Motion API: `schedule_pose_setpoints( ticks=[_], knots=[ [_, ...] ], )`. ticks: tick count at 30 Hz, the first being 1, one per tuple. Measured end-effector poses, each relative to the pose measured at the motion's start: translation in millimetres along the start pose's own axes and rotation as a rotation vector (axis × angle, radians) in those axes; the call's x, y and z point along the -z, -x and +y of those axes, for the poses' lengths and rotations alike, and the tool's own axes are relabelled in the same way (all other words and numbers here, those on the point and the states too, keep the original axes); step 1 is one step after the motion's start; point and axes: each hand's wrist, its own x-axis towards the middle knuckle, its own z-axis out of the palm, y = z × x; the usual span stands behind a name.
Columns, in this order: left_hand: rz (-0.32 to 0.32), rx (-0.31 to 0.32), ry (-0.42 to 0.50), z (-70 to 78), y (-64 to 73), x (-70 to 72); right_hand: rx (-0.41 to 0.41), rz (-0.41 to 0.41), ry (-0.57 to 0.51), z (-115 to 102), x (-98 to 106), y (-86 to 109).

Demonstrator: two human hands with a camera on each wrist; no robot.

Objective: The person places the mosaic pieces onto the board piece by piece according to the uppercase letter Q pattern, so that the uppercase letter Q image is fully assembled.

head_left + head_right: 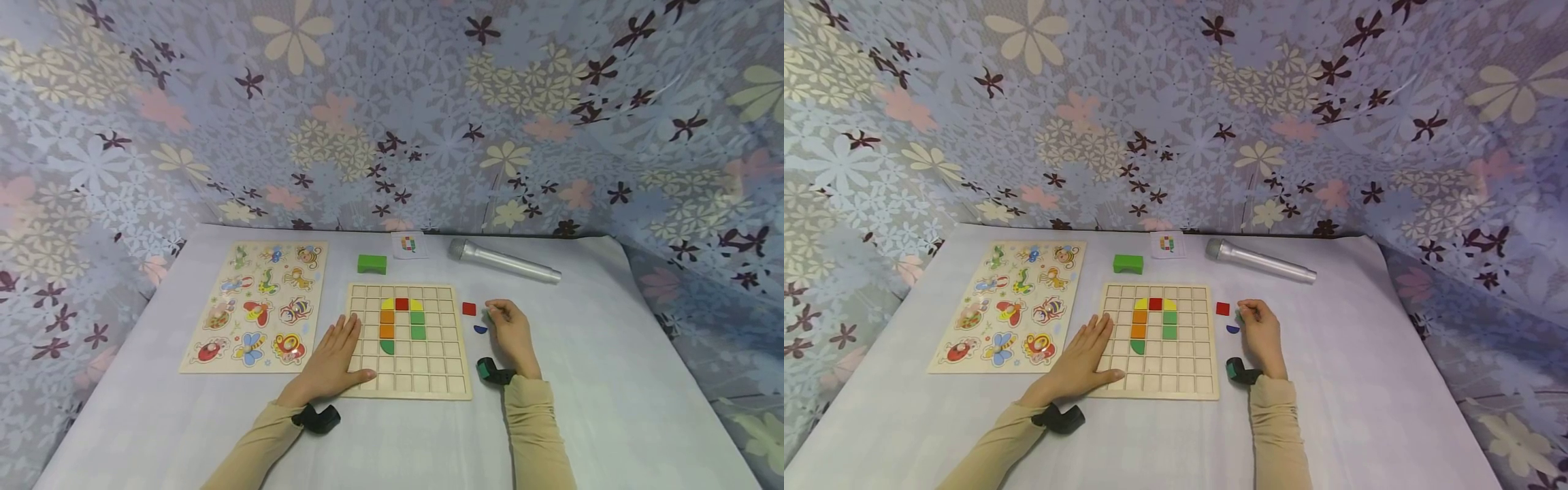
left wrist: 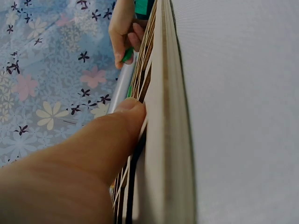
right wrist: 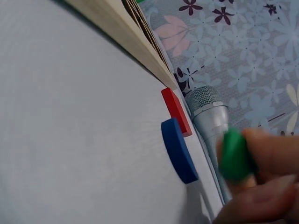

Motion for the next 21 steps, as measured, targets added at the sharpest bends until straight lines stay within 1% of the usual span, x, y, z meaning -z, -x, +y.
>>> schedule_pose_setpoints(
  ticks=[3, 4, 7, 10, 12, 15, 16, 21],
  knots=[
    [-0.006, 0.000, -0.002, 0.1, 0.0, 0.1, -0.021, 0.023, -0.024, 1, 0, 0.4],
    [-0.009, 0.002, -0.001, -0.1, 0.1, 0.1, -0.031, 0.022, -0.047, 1, 0, 0.3],
    [-0.012, 0.006, 0.000, 0.0, 0.4, 0.6, -0.078, 0.004, -0.171, 1, 1, 0.3],
    [-0.003, 0.004, 0.008, 0.0, 0.7, 0.9, -0.123, -0.040, -0.305, -2, 3, 1.5],
    [0.001, 0.001, 0.010, -0.2, 0.8, 0.8, -0.137, -0.088, -0.340, -6, 3, 3.3],
    [0.026, -0.020, 0.023, -1.5, 1.0, -0.4, -0.117, -0.186, -0.324, -16, 1, 6.9],
    [0.035, -0.028, 0.029, -2.1, 1.1, -0.9, -0.098, -0.223, -0.309, -20, -2, 8.1],
    [0.033, -0.035, 0.025, -3.5, 1.3, -2.0, 0.026, -0.421, -0.243, -38, -18, 16.8]
  ],
)
